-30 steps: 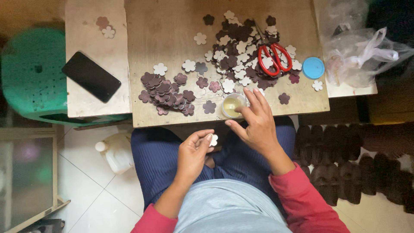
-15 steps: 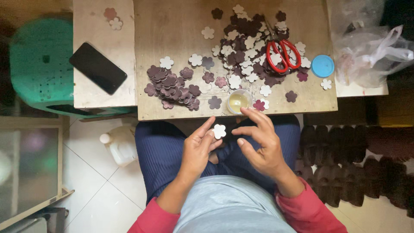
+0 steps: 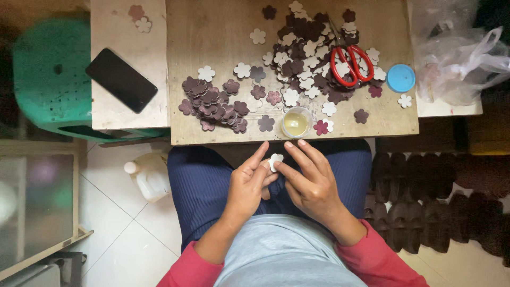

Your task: The person sits at a low table and repeatedly picks up flower-shaped craft pieces, applies adhesive from a small container, and presses two pieces together. The person handles both dark and light pieces, stacking completed pairs on the table.

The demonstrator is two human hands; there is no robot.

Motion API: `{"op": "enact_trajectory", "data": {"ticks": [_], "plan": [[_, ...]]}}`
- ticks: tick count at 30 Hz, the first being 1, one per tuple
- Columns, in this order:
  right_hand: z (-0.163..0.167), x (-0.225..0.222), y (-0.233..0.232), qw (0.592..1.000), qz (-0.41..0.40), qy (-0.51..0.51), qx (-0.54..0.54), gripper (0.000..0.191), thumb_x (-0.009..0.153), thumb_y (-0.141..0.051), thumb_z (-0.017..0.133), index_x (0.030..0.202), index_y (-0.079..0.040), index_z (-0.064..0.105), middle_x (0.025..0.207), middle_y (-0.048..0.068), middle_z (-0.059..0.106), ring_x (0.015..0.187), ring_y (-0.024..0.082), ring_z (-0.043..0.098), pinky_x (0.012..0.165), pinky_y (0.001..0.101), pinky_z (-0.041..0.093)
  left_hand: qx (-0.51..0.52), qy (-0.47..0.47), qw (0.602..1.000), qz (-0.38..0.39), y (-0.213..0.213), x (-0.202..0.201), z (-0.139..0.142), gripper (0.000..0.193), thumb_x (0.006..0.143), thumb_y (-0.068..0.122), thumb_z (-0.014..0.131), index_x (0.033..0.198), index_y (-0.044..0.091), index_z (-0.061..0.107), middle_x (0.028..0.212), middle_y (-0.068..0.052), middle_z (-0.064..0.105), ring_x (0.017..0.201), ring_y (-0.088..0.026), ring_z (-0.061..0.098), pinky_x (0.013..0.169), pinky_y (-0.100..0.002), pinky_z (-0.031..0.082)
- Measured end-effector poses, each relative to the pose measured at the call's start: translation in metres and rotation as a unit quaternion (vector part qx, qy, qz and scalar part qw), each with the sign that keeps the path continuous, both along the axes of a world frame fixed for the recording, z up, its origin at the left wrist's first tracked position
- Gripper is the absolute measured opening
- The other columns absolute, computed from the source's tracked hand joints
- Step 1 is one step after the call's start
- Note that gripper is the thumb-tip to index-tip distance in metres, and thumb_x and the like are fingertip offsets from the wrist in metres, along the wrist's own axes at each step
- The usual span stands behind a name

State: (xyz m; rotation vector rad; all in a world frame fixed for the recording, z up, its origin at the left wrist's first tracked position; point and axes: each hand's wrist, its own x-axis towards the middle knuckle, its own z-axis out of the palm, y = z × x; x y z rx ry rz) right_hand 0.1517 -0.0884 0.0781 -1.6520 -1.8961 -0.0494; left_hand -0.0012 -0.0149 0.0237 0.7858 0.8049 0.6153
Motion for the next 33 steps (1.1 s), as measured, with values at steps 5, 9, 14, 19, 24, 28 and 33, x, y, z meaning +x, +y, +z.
{"op": "enact_trajectory", "data": {"ticks": [5, 9, 14, 19, 24, 28, 33], "plan": [[-0.001, -0.001, 0.000, 1.000, -0.003, -0.010, 0.002, 0.046, 0.076, 0.000, 0.075, 0.121, -0.010, 0.074, 0.146, 0.015, 0.056, 0.139, 0.036, 0.048, 0.113, 0.0489, 0.044, -0.017, 0.015, 1.000, -0.009, -0.002, 0.000, -0.010, 0.053, 0.103, 0.013, 0.051, 0.154, 0.009, 0.043, 0.124, -0.013, 0.070, 0.104, -0.020, 0.073, 0.090, -0.031, 0.059], [-0.001, -0.002, 0.001, 1.000, 0.002, -0.009, 0.005, 0.044, 0.074, -0.002, 0.076, 0.117, -0.009, 0.074, 0.144, 0.015, 0.056, 0.138, 0.036, 0.050, 0.112, 0.0492, 0.045, 0.002, -0.012, 1.000, 0.006, -0.002, -0.001, -0.017, 0.052, 0.104, 0.011, 0.052, 0.156, 0.006, 0.044, 0.122, -0.013, 0.070, 0.103, -0.016, 0.070, 0.095, -0.033, 0.060], [0.000, -0.001, 0.003, 1.000, 0.006, -0.014, 0.006, 0.043, 0.075, -0.001, 0.076, 0.118, -0.009, 0.074, 0.144, 0.015, 0.057, 0.136, 0.036, 0.051, 0.111, 0.0482, 0.046, -0.005, 0.008, 1.000, -0.005, -0.002, -0.001, -0.021, 0.052, 0.103, 0.012, 0.052, 0.154, 0.007, 0.044, 0.120, -0.009, 0.070, 0.102, -0.015, 0.070, 0.093, -0.033, 0.060], [0.002, 0.010, 0.000, 0.998, -0.056, 0.007, 0.016, 0.041, 0.077, 0.004, 0.067, 0.116, -0.009, 0.070, 0.143, 0.016, 0.059, 0.137, 0.036, 0.052, 0.113, 0.0474, 0.045, -0.005, 0.025, 1.000, 0.000, 0.002, -0.003, -0.022, 0.052, 0.103, 0.012, 0.053, 0.154, 0.007, 0.046, 0.117, -0.009, 0.071, 0.101, -0.014, 0.070, 0.090, -0.033, 0.061], [-0.009, 0.019, -0.006, 0.973, -0.050, 0.216, -0.065, 0.066, 0.085, 0.003, 0.055, 0.150, 0.002, 0.043, 0.126, 0.015, 0.069, 0.111, 0.028, 0.065, 0.101, 0.0381, 0.051, -0.016, 0.017, 1.000, 0.000, 0.003, -0.002, -0.024, 0.052, 0.102, 0.012, 0.053, 0.154, 0.007, 0.046, 0.116, -0.009, 0.072, 0.100, -0.015, 0.071, 0.090, -0.033, 0.060], [-0.017, 0.032, -0.017, 0.899, -0.098, 0.376, -0.201, 0.077, 0.090, -0.001, 0.055, 0.163, -0.002, 0.033, 0.082, 0.017, 0.057, 0.074, 0.029, 0.052, 0.072, 0.0357, 0.043, -0.006, 0.023, 1.000, -0.003, 0.005, -0.004, -0.024, 0.052, 0.102, 0.012, 0.053, 0.154, 0.007, 0.046, 0.114, -0.007, 0.073, 0.099, -0.013, 0.071, 0.088, -0.031, 0.060], [-0.021, 0.040, -0.019, 0.944, -0.099, 0.310, -0.046, 0.082, 0.085, -0.001, 0.070, 0.160, -0.002, 0.036, 0.082, 0.015, 0.058, 0.076, 0.021, 0.056, 0.071, 0.0307, 0.045, -0.027, 0.037, 0.998, -0.034, 0.010, -0.007, -0.025, 0.055, 0.100, 0.013, 0.054, 0.154, 0.008, 0.047, 0.109, -0.006, 0.075, 0.092, -0.014, 0.072, 0.082, -0.028, 0.057]]}}
